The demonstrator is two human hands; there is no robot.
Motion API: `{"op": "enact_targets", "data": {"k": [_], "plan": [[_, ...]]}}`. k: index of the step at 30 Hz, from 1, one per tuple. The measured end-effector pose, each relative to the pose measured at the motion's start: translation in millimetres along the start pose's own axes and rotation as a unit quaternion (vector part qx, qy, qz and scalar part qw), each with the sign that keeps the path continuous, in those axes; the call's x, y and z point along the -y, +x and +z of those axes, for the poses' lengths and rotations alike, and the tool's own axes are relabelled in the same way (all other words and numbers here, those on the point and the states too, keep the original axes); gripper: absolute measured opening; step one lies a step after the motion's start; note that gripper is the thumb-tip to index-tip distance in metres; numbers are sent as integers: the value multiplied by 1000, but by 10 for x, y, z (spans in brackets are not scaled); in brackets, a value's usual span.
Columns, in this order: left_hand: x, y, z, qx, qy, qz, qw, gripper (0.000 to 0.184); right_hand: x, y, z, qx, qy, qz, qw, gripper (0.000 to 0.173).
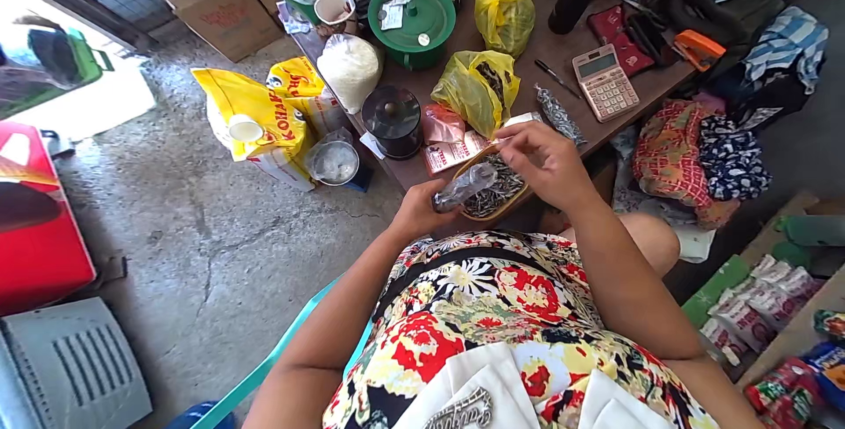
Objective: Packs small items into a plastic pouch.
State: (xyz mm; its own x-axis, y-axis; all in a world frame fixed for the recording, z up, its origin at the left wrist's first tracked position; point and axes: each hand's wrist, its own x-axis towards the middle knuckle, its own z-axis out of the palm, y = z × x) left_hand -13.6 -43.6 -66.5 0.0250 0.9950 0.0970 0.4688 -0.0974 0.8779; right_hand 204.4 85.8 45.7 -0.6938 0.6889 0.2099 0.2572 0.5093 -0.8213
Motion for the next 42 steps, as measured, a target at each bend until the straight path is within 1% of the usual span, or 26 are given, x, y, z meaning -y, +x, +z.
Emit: {"op": "enact_targets", "data": {"k": [1,2,3,4,5,6,7,8,9,12,13,15,18,20,22,24,27,29,31,34,36,38,40,42], "plan": [[32,-23,-8,-1,2,-2,1000,30,-137,-2,19,-16,-34,59,998,22],[61,-47,-16,0,4,-4,1000,29,-283,-10,66,3,-76,121,990,21],[88,-67,-22,3,9,-5,1000,28,-435,-27,144,47,-114,171,978,22],[109,-82,-26,6,16,-7,1000,28,-593,-58,256,95,-143,195,966,22],[128,-93,-32,10,26,-9,1000,28,-730,-102,385,135,-171,201,955,25],[144,-103,-39,13,35,-13,999,28,-836,-146,517,163,-202,193,946,33],[160,-116,-49,16,43,-19,999,28,-907,-177,632,184,-236,182,937,45],[172,-129,-60,18,50,-25,998,29,-958,-200,722,196,-263,168,930,55],[181,-141,-70,19,57,-27,998,30,-987,-211,781,201,-278,162,925,57],[242,-168,-83,14,76,-18,997,33,-971,-183,783,200,-286,170,922,30],[268,-181,-89,14,85,-15,996,33,-957,-172,758,194,-280,171,924,26],[320,-199,-99,17,98,-15,995,33,-954,-157,714,183,-270,170,930,25],[358,-193,-99,29,111,-23,993,32,-985,-161,675,205,-278,189,919,39],[358,-173,-99,41,117,-31,992,31,-1029,-174,670,212,-279,194,916,35],[354,-155,-100,50,122,-44,990,31,-1039,-177,639,191,-261,187,928,25],[351,-147,-95,55,130,-54,989,31,-995,-166,555,150,-210,185,948,17],[343,-127,-87,59,142,-54,987,30,-904,-139,372,101,-130,222,961,19],[334,-107,-83,59,147,-54,986,30,-843,-129,269,71,-77,263,959,21],[322,-84,-74,56,147,-55,986,29,-789,-115,186,47,-8,312,949,20],[297,-45,-51,54,149,-56,986,29,-775,-120,115,10,95,333,938,21],[277,-26,-43,55,153,-57,985,29,-741,-118,88,-12,132,328,935,21],[259,-8,-32,55,154,-57,985,28,-676,-109,83,-48,152,306,939,21],[236,12,-5,50,144,-53,987,29,-585,-120,120,-103,142,253,952,21],[200,35,25,46,116,-49,991,30,-440,-165,186,-155,83,172,969,22]]}}
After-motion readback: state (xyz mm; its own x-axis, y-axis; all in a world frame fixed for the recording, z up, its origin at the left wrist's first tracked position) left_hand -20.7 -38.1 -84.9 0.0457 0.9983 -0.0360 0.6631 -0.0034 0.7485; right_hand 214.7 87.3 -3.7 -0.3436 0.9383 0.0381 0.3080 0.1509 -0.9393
